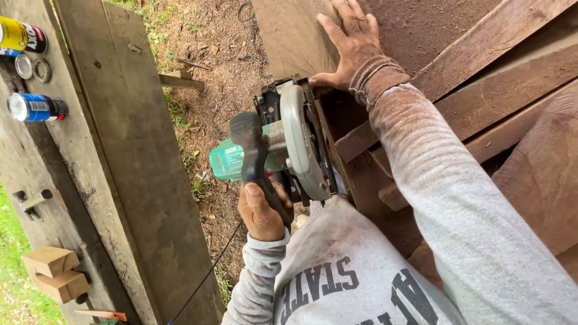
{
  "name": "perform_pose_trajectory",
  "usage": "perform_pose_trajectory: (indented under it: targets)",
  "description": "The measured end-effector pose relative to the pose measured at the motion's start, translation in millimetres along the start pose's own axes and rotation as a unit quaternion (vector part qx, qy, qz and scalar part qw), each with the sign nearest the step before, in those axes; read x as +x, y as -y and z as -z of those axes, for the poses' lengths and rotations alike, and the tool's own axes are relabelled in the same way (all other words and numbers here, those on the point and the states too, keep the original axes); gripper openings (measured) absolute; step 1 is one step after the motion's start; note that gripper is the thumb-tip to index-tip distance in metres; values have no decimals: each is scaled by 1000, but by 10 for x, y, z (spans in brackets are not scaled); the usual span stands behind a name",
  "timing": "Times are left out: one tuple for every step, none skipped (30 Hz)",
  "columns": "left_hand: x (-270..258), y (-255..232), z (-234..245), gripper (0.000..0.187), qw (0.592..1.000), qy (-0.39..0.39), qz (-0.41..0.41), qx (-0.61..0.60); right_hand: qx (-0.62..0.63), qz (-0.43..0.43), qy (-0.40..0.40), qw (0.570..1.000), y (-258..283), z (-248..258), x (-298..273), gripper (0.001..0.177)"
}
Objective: Using a circular saw to cut various pieces of wood planks on a wooden workbench.
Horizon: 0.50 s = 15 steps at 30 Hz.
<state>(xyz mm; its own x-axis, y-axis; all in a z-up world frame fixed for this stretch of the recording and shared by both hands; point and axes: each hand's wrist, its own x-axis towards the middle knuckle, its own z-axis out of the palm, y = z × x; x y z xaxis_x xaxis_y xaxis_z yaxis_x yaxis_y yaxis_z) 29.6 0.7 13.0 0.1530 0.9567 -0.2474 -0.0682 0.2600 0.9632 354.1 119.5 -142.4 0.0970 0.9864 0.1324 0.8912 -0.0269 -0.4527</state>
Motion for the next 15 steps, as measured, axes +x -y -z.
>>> perform_pose_trajectory:
  targets:
    - [-10,21,21,74,1000,5,6,-9,2,-11,7,1000,16,12,-6,128]
    - [-6,42,36,74,1000,8,6,-8,1,-13,5,1000,-1,0,-9,128]
    - [-2,60,54,73,1000,2,18,-15,3,-9,5,1000,-14,-13,-12,129]
    - [-3,76,76,72,999,-6,29,-21,5,-2,5,1000,-14,-33,4,130]
    - [0,77,72,72,999,-6,27,-21,5,-1,4,1000,-10,-26,1,130]
    - [2,79,67,71,999,-5,28,-24,5,-2,5,1000,-6,-22,4,131]
    - [6,81,64,70,999,-4,29,-26,5,-3,7,1000,-1,-19,8,131]
    - [0,75,56,70,999,-5,28,-26,5,-2,7,1000,9,-14,10,131]
    - [-5,71,47,69,999,-10,35,-37,7,-7,9,1000,16,-12,13,131]
    - [-9,76,29,68,998,-13,43,-48,7,-13,12,1000,7,-5,2,131]
    - [-5,84,22,68,998,-13,44,-49,6,-14,12,1000,-8,-5,5,131]
    - [-22,87,27,67,998,-18,44,-46,3,-10,14,1000,-1,-23,1,131]
    - [-38,90,32,67,998,-24,44,-43,0,-7,16,1000,6,-40,-3,131]
    - [-32,99,31,67,998,-24,44,-43,0,-7,16,1000,1,-40,4,131]
    - [-26,108,25,67,998,-21,37,-42,-3,-8,13,1000,-6,-38,11,131]
